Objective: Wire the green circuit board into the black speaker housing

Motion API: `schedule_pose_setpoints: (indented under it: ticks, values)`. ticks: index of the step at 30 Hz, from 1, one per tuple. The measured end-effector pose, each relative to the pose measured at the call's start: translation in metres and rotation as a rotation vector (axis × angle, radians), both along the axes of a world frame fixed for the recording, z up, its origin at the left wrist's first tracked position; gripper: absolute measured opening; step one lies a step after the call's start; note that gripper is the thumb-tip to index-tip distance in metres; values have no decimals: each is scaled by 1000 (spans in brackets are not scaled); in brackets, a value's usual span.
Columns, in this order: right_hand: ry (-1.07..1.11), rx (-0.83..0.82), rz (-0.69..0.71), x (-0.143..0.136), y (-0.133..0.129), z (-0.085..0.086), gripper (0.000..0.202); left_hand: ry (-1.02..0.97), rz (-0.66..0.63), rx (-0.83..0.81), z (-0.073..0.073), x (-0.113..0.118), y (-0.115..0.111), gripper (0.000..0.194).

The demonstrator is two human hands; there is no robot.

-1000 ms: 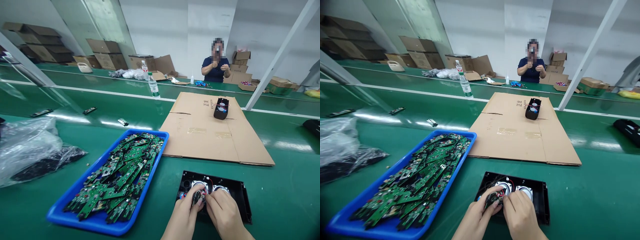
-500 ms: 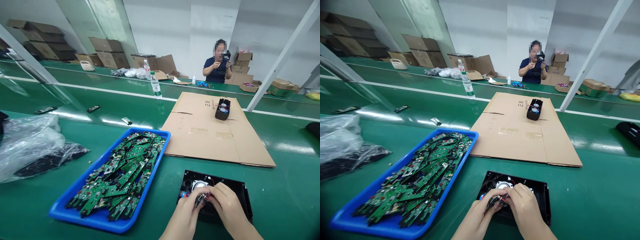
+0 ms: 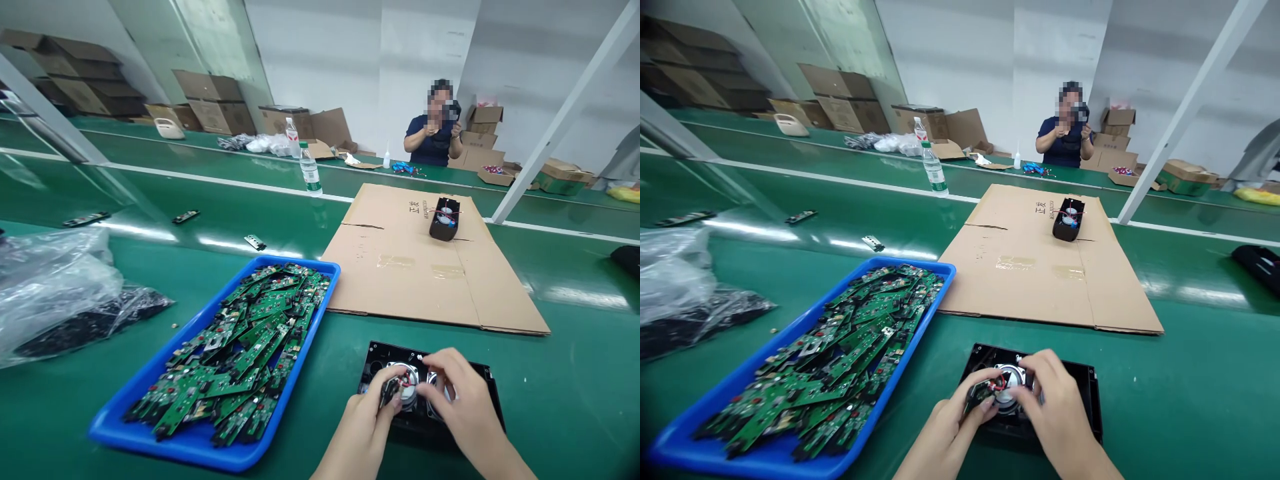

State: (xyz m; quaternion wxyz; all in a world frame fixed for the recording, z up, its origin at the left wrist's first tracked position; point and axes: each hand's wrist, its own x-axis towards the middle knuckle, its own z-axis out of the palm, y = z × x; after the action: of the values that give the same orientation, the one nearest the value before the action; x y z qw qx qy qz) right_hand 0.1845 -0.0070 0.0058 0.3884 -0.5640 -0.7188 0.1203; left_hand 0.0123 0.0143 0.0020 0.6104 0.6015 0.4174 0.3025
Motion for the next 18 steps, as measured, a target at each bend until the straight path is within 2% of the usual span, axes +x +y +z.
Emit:
schedule_pose_setpoints:
  ticks: [2,6,9,12,15,18]
  values:
    - [69,-97,-23,6,6,5,19,44,13,-35,0,-3,2,34]
    - [142,-335,101,15,10,12,18,53,16,-108,1,-2,4,32]
    - [197,-392,129,14,0,12,17,97,37,-62,3,3,3,26]
    - [176,-260,150,5,-12,6,19,115,18,-21,5,7,2,22]
    - [-6,-8,108,-6,-18,-1,22,104,2,-13,4,11,1,20]
    - [-151,139,33,-13,-18,-6,19,96,-2,-30,3,13,0,21]
